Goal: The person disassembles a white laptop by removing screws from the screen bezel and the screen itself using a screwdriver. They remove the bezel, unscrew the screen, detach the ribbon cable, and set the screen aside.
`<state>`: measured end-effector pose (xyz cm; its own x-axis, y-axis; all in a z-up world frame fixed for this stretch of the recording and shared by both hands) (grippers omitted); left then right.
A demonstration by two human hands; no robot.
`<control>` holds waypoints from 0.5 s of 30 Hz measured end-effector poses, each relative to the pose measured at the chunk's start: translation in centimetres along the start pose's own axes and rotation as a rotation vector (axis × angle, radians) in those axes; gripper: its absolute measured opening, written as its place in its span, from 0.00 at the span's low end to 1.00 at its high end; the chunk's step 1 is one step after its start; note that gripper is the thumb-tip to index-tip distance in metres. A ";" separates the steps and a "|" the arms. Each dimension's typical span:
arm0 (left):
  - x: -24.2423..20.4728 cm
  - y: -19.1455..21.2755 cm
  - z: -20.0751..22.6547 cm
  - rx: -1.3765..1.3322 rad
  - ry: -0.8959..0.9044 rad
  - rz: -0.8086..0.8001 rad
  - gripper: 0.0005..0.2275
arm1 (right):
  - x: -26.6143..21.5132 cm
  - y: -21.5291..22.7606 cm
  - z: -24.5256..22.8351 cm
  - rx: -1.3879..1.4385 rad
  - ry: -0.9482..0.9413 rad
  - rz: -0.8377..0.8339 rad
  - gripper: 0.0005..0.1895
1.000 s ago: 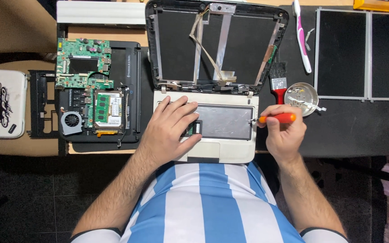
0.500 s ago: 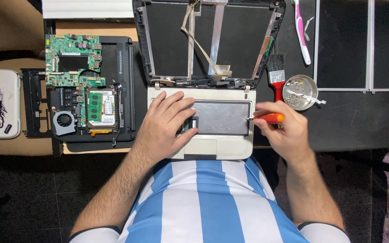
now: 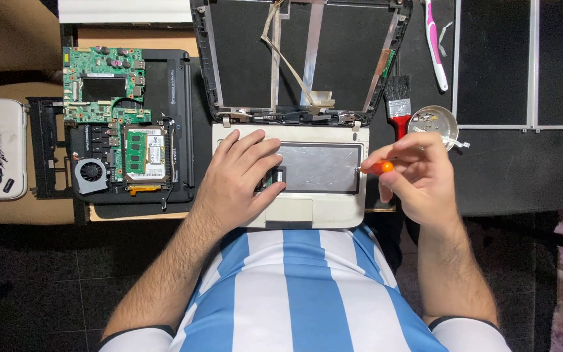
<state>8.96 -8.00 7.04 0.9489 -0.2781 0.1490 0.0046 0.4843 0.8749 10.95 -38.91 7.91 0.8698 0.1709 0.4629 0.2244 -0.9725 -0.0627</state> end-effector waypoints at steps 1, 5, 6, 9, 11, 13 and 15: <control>0.0 0.0 0.0 -0.001 -0.001 -0.001 0.20 | -0.4 0.6 0.9 -0.001 0.000 0.001 0.23; 0.1 -0.2 -0.3 -0.012 0.005 -0.012 0.19 | -1.6 1.2 3.7 0.241 -0.026 0.013 0.21; 0.1 -0.2 -0.3 -0.014 0.007 -0.016 0.19 | -1.9 1.5 4.0 0.218 -0.026 0.035 0.27; 0.2 -0.3 -0.4 -0.010 0.011 -0.020 0.19 | -1.4 2.4 3.8 0.145 -0.004 0.117 0.19; 0.2 -0.3 -0.4 -0.010 0.012 -0.019 0.19 | -1.6 2.2 3.4 0.159 -0.038 0.125 0.17; 0.2 -0.3 -0.4 -0.009 0.012 -0.019 0.19 | -1.7 1.7 3.2 0.175 -0.072 0.134 0.19; 0.2 -0.3 -0.5 -0.001 0.011 -0.012 0.19 | -1.7 1.4 3.2 0.189 -0.129 0.171 0.25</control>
<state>9.25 -7.82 6.55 0.9523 -0.2744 0.1335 0.0160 0.4818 0.8762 11.21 -40.07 4.23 0.9480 0.0370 0.3161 0.1368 -0.9442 -0.2997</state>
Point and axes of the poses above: each hand's wrist, its own x-axis towards the middle knuckle, its own y-axis out of the back of the hand, z = x × y, the point moved 10 cm from there along x, towards the middle knuckle, and after that the axes turned 15 degrees about y, right-handed, at the moved point
